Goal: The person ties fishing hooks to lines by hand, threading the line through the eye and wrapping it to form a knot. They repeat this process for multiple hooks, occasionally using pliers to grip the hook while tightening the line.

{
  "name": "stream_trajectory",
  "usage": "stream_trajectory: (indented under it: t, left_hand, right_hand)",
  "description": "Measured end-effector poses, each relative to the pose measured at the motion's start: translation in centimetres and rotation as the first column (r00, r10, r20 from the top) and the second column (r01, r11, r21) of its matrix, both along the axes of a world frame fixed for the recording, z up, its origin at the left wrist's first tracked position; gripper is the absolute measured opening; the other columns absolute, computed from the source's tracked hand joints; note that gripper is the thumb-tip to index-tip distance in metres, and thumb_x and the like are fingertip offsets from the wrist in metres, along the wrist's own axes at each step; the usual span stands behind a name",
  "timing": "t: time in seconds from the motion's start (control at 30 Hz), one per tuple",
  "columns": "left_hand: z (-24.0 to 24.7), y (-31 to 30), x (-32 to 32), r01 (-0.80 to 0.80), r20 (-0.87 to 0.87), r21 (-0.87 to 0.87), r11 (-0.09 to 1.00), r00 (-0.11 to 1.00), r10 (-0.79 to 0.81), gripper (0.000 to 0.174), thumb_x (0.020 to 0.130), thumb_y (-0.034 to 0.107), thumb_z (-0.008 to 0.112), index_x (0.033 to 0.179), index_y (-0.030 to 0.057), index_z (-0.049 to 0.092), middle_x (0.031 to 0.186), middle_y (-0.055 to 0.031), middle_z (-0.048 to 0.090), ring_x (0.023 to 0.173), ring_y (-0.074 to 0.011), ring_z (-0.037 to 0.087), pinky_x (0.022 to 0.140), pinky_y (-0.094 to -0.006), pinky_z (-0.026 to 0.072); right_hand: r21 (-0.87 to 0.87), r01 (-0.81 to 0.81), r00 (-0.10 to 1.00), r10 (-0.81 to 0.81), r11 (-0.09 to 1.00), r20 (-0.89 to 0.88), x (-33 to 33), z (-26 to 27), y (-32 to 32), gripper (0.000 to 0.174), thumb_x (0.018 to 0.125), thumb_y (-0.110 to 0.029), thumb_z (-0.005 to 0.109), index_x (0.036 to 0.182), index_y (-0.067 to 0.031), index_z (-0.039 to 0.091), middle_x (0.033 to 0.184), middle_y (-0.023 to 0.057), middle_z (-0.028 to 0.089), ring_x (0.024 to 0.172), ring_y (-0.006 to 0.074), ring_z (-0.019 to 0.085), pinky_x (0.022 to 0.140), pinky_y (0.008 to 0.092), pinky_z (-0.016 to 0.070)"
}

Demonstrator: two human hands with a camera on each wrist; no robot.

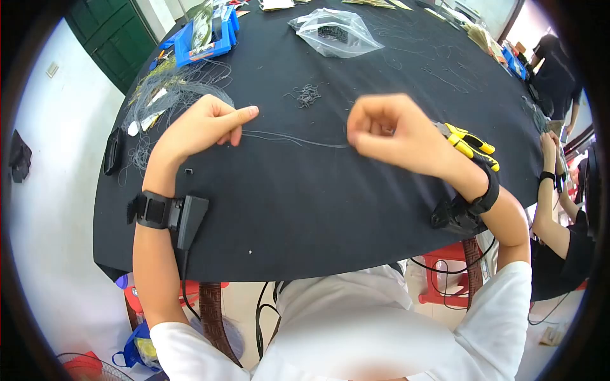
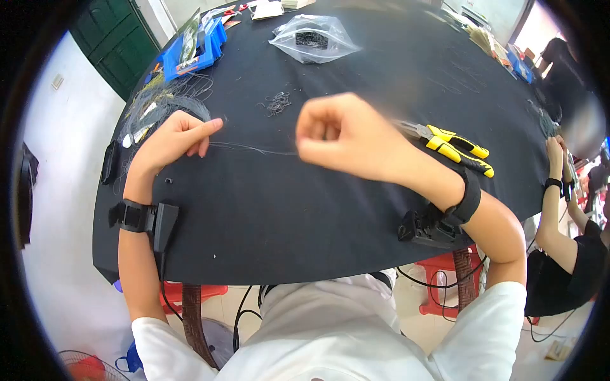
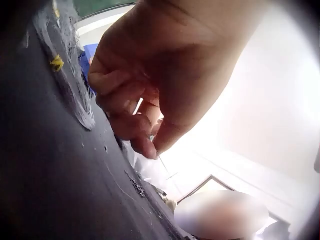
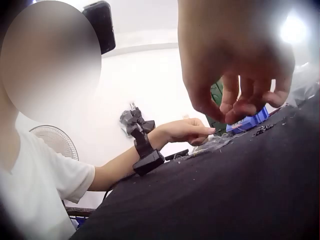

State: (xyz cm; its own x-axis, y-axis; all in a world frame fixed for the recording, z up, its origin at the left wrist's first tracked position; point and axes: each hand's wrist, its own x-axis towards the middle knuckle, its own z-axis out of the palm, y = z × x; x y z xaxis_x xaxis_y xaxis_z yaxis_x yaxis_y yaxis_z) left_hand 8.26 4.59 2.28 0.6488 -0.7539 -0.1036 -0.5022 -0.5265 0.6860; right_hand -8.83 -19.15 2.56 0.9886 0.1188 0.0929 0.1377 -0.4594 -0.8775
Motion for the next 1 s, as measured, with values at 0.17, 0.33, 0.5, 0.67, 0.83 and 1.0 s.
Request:
stream_trajectory:
  t: [0.17, 0.33, 0.5, 0.67, 0.83, 1.0]
  left_hand:
    - [1.4, 1.2, 0.1, -0.197, 0.277, 0.21, 0.958, 0.951, 0.135, 0.048, 0.082, 0.04, 0.061, 0.051, 0.0041, 0.055, 0.045, 0.001, 0.045, 0.045, -0.0073, 0.041, 0.047, -0.0245, 0.0316]
    - [0.5, 1.7, 0.8, -0.252, 0.334, 0.138, 0.958, 0.922, 0.195, 0.04, 0.076, 0.041, 0.064, 0.065, 0.0027, 0.064, 0.055, -0.0036, 0.055, 0.053, -0.0125, 0.052, 0.053, -0.0266, 0.0399]
    - [0.5, 0.6, -0.6, -0.147, 0.37, 0.042, 0.988, 0.921, 0.122, 0.036, 0.081, 0.032, 0.065, 0.071, -0.002, 0.062, 0.059, -0.0016, 0.054, 0.055, -0.0076, 0.047, 0.05, -0.0248, 0.0358]
    - [0.4, 0.4, -1.1, 0.068, 0.247, 0.118, 0.991, 0.964, -0.095, 0.025, 0.082, 0.024, 0.065, 0.077, -0.0004, 0.065, 0.062, -0.0034, 0.057, 0.056, -0.0094, 0.047, 0.053, -0.0255, 0.0381]
    - [0.4, 0.3, -1.3, 0.037, 0.283, 0.103, 0.994, 0.957, -0.065, 0.031, 0.08, 0.027, 0.066, 0.073, -0.0025, 0.063, 0.062, -0.0075, 0.058, 0.057, -0.014, 0.052, 0.055, -0.0281, 0.0422]
    - [0.8, 0.2, -1.7, -0.016, 0.24, 0.163, 0.987, 0.971, -0.024, 0.026, 0.081, 0.025, 0.065, 0.079, -0.0004, 0.065, 0.063, -0.0044, 0.056, 0.058, -0.011, 0.048, 0.053, -0.0257, 0.0392]
  right_hand:
    - [-0.491, -0.069, 0.998, 0.054, 0.869, -0.044, -0.2, 0.5, 0.9, 0.008, 0.073, -0.013, 0.061, 0.076, -0.0053, 0.064, 0.067, 0.0063, 0.063, 0.061, 0.019, 0.061, 0.058, 0.03, 0.0472]
    - [-0.57, -0.029, 0.99, 0.105, 0.821, 0.1, 1.6, 0.5, 0.6, 0.009, 0.074, -0.011, 0.059, 0.076, -0.0062, 0.066, 0.073, 0.0091, 0.066, 0.07, 0.0251, 0.065, 0.062, 0.0345, 0.0498]
    - [-0.66, 0.137, 0.95, 0.091, 0.738, 0.299, 7.9, -0.3, 0.2, 0.011, 0.076, -0.014, 0.059, 0.082, -0.0073, 0.066, 0.081, 0.0096, 0.067, 0.078, 0.026, 0.065, 0.069, 0.036, 0.0511]
    - [-0.754, 0.176, 0.947, 0.1, 0.633, 0.305, 11.7, -1.5, 1.4, 0.014, 0.078, -0.015, 0.062, 0.089, -0.0082, 0.067, 0.082, 0.0077, 0.067, 0.079, 0.0245, 0.064, 0.071, 0.0361, 0.0497]
    - [-0.827, 0.111, 0.971, 0.117, 0.551, 0.208, 13.2, -1.4, 1.8, 0.012, 0.077, -0.014, 0.063, 0.087, -0.0086, 0.067, 0.084, 0.0067, 0.066, 0.08, 0.0249, 0.063, 0.071, 0.0358, 0.0503]
    - [-0.849, 0.086, 0.96, 0.184, 0.522, 0.21, 13.9, -1.6, 1.9, 0.006, 0.076, -0.014, 0.061, 0.079, -0.0092, 0.064, 0.079, 0.0058, 0.064, 0.08, 0.025, 0.062, 0.068, 0.0363, 0.0497]
